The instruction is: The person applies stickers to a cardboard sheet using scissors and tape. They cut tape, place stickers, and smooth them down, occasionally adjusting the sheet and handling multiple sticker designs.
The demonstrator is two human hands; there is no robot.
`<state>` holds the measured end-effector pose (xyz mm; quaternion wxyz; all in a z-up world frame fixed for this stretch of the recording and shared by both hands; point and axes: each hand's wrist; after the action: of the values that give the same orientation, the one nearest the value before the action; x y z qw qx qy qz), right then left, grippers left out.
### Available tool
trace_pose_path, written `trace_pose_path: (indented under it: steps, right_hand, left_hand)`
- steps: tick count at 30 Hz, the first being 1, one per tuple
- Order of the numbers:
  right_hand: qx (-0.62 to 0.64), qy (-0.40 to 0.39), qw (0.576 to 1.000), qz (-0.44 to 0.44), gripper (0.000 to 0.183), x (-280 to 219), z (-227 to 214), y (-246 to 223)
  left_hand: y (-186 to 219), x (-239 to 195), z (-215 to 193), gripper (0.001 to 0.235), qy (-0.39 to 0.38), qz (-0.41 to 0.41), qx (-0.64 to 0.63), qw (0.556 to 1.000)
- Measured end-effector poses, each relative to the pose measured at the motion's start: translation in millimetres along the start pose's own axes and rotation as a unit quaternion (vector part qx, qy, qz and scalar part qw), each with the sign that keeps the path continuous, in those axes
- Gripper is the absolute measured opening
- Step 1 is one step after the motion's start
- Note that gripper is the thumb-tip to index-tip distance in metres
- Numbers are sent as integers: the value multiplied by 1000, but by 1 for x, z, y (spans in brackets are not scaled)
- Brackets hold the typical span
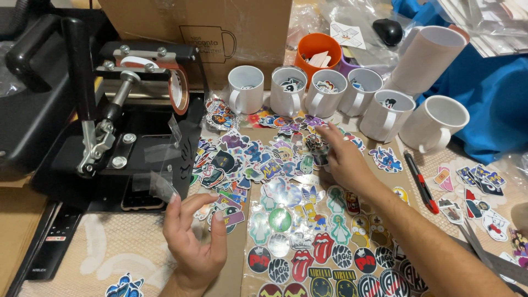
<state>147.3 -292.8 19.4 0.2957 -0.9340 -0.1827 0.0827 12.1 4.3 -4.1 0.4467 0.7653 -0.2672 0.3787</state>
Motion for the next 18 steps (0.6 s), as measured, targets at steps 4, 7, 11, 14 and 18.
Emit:
trace_pose_path:
  steps: [4, 7, 11, 14, 18]
  right_hand:
    - [-148, 23, 983, 102, 69, 10, -3, 13]
    - [-170, 7, 985, -19, 73, 9, 14, 28]
    - [-71, -27, 996, -55, 66, 2, 16, 15]
    - [-33, 61, 997, -45, 55, 0, 7, 4]
    - [-96, 13, 993, 60, 65, -2, 5, 2]
  left_hand:
    - [0, -1, 1, 71, 4, -7, -3, 1000]
    - [-1, -4, 1, 72, 8, -15, 0, 1000]
    - [0, -1, 0, 72, 0, -6, 7, 1000]
    - [-1, -2, 0, 73, 1, -9, 7, 1000]
    - [-2, -3, 2, 71, 6, -8, 5, 1000]
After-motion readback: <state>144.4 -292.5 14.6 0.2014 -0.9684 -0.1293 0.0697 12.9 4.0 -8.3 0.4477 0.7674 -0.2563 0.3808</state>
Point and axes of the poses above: each hand's wrist, its own x-axis towards the middle knuckle, its own z-axis out of the palm, y = z × x, and after that the axes turned 11 degrees about -y, right-handed
